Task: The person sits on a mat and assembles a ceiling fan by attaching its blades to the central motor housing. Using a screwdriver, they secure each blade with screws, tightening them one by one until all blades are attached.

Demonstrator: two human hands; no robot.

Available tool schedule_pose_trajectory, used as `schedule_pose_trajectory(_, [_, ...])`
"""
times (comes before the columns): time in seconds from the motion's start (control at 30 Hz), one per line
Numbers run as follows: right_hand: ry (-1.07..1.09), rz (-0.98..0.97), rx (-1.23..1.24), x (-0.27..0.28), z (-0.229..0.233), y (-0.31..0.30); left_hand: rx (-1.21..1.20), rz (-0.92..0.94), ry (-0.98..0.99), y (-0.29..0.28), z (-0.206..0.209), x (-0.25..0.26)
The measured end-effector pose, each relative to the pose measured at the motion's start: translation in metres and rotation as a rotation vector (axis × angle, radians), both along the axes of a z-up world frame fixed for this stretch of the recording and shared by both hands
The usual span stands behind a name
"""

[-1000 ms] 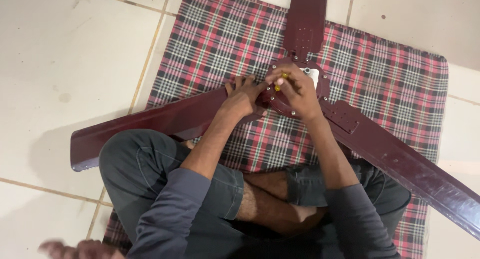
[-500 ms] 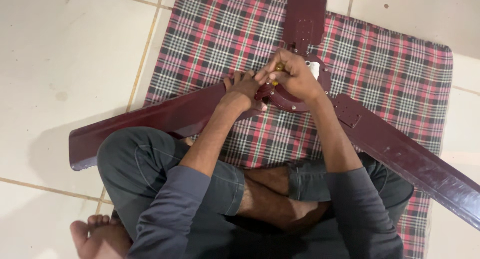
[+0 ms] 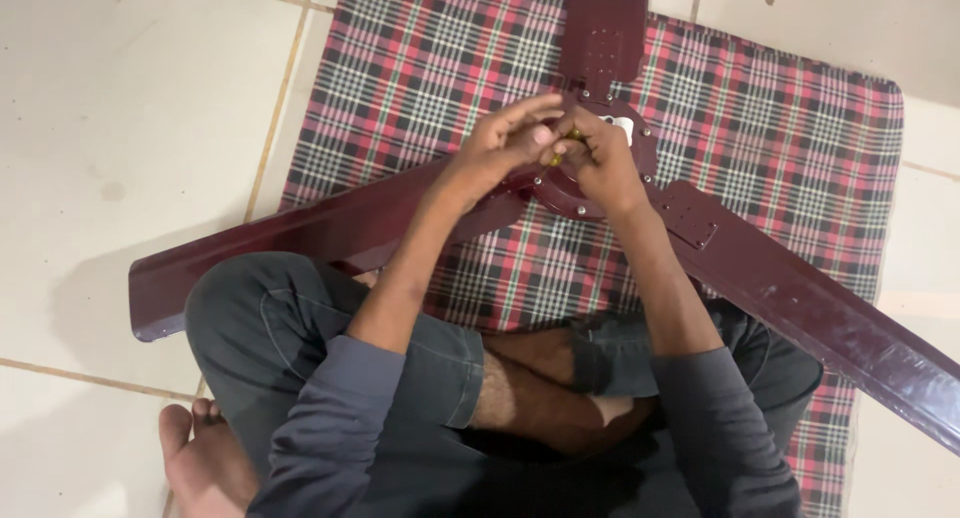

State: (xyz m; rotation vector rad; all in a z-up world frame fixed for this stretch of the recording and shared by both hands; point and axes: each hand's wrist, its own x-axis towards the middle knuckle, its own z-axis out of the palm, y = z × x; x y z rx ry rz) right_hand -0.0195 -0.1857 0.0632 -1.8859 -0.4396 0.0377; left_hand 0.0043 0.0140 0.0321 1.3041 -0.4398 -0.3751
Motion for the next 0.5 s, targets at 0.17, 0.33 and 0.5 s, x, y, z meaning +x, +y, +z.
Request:
schedule_pose_trajectory(0.17, [-0.129, -0.135, -0.051, -0.005, -0.005, 0.011, 0.137, 0.079, -0.163, -0.021, 0.006, -0.012])
schedule_pose_trajectory(0.33, [-0.241, -0.251, -0.164, -0.018, -0.007, 0.023, 0.283, 0.233, -0.195, -0.031, 0.006, -0.015])
schedule_pose_trajectory(0.5, [-0.340, -0.343, -0.174, -0.030, -0.001, 0.032, 0.260, 0.184, -0.230, -0.033, 0.002, -0.012])
